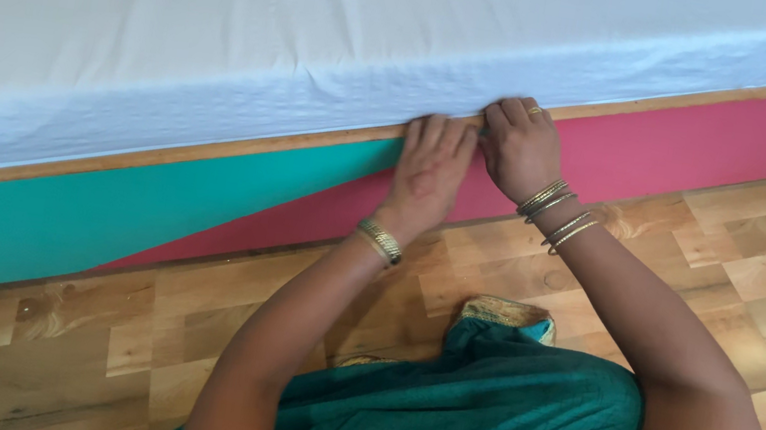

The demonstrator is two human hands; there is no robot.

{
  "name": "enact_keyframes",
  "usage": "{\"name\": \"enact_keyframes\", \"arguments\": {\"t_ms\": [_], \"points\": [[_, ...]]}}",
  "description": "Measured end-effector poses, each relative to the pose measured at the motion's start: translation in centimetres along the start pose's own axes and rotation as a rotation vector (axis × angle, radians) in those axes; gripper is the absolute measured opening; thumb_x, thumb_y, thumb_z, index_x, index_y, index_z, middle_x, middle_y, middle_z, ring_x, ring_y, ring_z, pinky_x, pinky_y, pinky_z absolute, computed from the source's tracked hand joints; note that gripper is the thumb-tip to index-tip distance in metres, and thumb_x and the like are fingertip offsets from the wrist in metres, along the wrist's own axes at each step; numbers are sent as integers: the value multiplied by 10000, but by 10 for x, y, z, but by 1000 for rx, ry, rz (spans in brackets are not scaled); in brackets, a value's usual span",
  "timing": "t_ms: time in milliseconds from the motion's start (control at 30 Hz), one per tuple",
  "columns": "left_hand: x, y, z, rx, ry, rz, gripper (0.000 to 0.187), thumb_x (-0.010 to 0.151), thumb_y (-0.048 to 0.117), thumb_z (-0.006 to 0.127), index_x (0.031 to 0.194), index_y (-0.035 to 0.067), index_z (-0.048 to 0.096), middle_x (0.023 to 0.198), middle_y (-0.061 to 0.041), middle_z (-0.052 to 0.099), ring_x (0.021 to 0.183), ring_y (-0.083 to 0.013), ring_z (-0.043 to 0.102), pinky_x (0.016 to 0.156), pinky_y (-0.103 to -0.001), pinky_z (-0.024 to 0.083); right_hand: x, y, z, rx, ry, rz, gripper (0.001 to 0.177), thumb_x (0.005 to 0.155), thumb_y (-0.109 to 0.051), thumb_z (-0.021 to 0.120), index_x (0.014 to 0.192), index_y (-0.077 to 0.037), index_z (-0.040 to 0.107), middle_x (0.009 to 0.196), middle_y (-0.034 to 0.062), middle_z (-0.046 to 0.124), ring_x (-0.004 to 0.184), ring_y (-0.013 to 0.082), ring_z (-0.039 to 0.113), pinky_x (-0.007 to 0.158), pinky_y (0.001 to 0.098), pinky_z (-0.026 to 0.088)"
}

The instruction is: The person tucks a white bed sheet under the mattress along the side of a bed with a pink and teal skirt. They use both hands to smooth and secure the sheet along the edge, working their way along the length of the bed.

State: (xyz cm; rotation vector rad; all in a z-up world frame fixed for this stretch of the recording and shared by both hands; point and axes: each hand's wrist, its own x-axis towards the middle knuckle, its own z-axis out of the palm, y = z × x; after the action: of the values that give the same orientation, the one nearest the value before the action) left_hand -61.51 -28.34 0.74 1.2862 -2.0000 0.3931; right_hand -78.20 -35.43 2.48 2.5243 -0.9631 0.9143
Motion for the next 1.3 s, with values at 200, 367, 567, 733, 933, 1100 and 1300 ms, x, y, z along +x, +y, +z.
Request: {"name": "enact_keyframes", "arguments": {"t_ms": [200,367,567,733,933,1100,1300], "points": [[18,2,35,125,-123,-58,281,963,32,532,1222,-52,605,1181,-180,546,1167,-337,515,1084,-462,454,-7,-3,18,-30,1,26,310,857,-36,651,1157,40,637,1118,198,615,1109,391,588,993,468,496],[11,-1,54,74,18,-83,423,916,34,537,1325,-73,559,1289,-169,547,1229,-342,504,1138,-424,437,-18,-8,34,-255,-37,22,504,906,-103,592,1360,109,538,1298,268,566,1277,426,517,1166,516,389],[-39,-25,16,-63,41,-16,598,910,13,538,1504,34,469,1556,-144,483,1488,-285,419,1283,-480,240,-13,-53,44,-576,-214,162,634,909,-193,575,1422,143,412,1398,339,487,1355,465,447,1131,522,347],[-96,-85,-51,169,-54,-213,769,784,-11,673,1524,76,484,1537,-101,515,1447,-268,450,1266,-531,174,21,-139,40,-234,-266,22,837,748,-295,723,1379,159,414,1332,357,488,1294,474,451,1093,529,362],[-126,-123,-122,142,126,-436,510,819,144,811,1275,62,597,1279,-133,590,1251,-328,541,1183,-574,266,71,-196,60,70,-119,-245,516,790,-286,749,1138,70,615,1090,192,590,1057,359,551,946,481,456],[-110,-122,-124,126,142,-495,470,740,63,785,1178,10,625,1179,-151,606,1180,-353,559,1079,-488,430,79,-206,86,-95,-65,-284,312,865,-200,664,1056,45,647,1016,160,580,1008,321,560,925,444,468],[-116,-137,-114,205,154,-386,334,853,-8,695,1179,-16,625,1165,-144,613,1159,-312,581,1127,-479,436,70,-220,101,-245,-8,-245,466,881,-235,600,1171,129,621,1099,243,596,1074,389,560,1016,495,454]]}}
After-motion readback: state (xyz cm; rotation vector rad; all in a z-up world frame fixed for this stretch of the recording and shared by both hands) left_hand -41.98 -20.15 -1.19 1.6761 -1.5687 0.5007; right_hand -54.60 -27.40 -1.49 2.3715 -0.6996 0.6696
